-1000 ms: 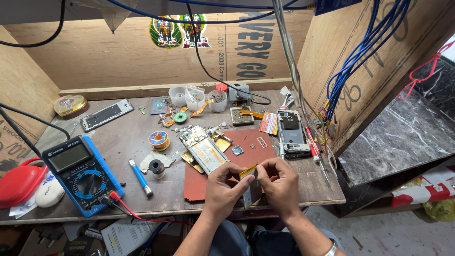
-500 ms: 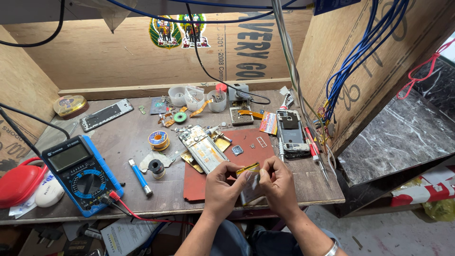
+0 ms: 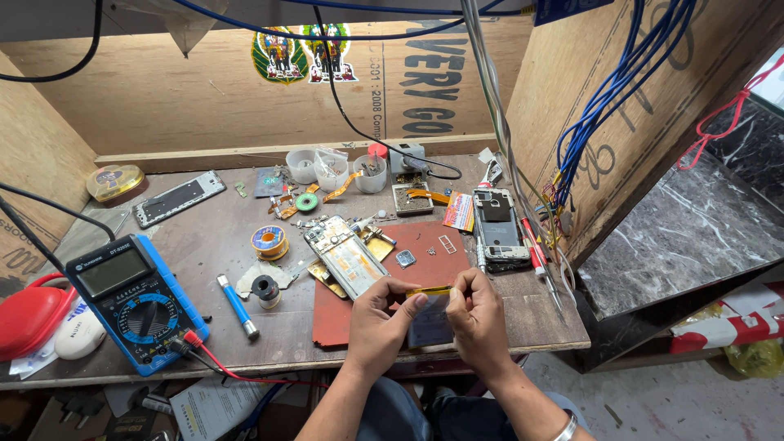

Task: The person holds a disassembled phone in one hand and peels the old battery off its back, then bends and flexes the removed battery pack. They open a drawer under the bench, rummage through battery packs, place the old battery on the mat, and press a battery into the phone body, working over a cluttered repair bench with a multimeter and other phone parts.

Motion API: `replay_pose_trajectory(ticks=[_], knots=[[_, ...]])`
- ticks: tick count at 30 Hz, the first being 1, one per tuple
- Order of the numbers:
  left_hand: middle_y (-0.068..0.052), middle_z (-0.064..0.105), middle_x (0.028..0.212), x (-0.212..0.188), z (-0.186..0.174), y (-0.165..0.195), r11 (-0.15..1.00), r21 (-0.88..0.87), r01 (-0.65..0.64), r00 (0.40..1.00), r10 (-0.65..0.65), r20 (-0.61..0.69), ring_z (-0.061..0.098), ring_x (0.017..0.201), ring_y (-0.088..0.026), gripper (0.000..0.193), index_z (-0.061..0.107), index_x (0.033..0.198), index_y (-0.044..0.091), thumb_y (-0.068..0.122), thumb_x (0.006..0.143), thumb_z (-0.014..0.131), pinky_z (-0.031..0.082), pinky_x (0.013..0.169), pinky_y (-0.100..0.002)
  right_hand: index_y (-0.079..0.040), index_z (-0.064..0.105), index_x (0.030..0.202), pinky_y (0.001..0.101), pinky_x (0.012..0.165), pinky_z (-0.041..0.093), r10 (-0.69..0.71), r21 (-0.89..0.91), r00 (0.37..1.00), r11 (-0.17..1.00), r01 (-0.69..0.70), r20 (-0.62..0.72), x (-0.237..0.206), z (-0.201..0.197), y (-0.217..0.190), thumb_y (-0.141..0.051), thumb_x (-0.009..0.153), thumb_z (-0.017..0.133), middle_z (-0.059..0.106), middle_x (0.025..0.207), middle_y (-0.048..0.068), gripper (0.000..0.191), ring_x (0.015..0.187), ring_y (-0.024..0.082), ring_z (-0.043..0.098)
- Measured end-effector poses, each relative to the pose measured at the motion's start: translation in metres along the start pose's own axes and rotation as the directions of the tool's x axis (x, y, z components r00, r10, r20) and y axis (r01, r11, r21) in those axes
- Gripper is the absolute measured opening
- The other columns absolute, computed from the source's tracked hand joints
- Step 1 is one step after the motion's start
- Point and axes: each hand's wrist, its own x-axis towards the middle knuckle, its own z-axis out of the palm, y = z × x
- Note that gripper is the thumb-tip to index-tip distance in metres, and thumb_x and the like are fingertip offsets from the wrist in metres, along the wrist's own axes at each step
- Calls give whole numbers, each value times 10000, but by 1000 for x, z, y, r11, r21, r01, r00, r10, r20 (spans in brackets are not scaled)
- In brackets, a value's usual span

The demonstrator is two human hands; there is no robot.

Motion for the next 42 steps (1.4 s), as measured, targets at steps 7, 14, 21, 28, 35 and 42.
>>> replay_pose_trajectory(ticks=[7, 14, 21, 28, 35, 42], knots=[[-55, 739, 874, -1, 1, 0, 1000, 7, -24, 1000, 24, 11, 660, 831, -75, 161, 688, 985, -15, 112, 918, 761, 546, 739, -235, -67, 523, 903, 220, 471, 349, 60, 35, 998, 998, -61, 4, 0, 0, -1, -275, 975, 574, 435, 666, -62, 226, 566, 9, 394], [-54, 736, 856, -3, 1, 3, 1000, 27, -4, 1000, 4, 4, 659, 806, -78, 158, 696, 965, -9, 129, 920, 757, 548, 714, -241, -67, 521, 905, 223, 482, 368, 33, -6, 999, 999, -33, 10, -2, -1, -2, -284, 982, 563, 446, 672, -56, 234, 575, 13, 410], [-51, 735, 860, -3, 2, 4, 1000, 17, -25, 999, 25, 20, 653, 815, -75, 165, 698, 972, -3, 144, 923, 755, 539, 731, -238, -60, 523, 918, 234, 482, 367, 28, -14, 1000, 1000, -28, -2, -1, -1, -3, -280, 981, 555, 446, 668, -44, 232, 574, 24, 415], [-52, 741, 864, -3, 2, 4, 999, 24, -36, 999, 35, 17, 659, 821, -74, 166, 698, 967, -5, 143, 920, 757, 540, 735, -238, -61, 520, 912, 232, 484, 376, 12, -37, 1000, 999, -12, -13, -1, 0, -3, -255, 994, 537, 454, 672, -42, 212, 574, 25, 422], [-49, 735, 859, -3, 3, 4, 1000, 1, -17, 1000, 17, 0, 661, 819, -75, 164, 687, 963, -7, 139, 925, 750, 548, 729, -238, -63, 506, 887, 244, 465, 359, 51, 9, 999, 999, -51, 13, -2, -2, -4, -209, 995, 527, 442, 640, -39, 183, 543, 28, 405], [-46, 720, 831, -3, 4, 6, 997, 67, -44, 999, 44, 1, 635, 790, -73, 166, 707, 940, -4, 153, 917, 755, 532, 705, -233, -60, 490, 882, 287, 453, 374, 167, -7, 986, 986, -167, -5, -3, -2, -11, -208, 974, 523, 451, 609, 16, 177, 501, 81, 428]])
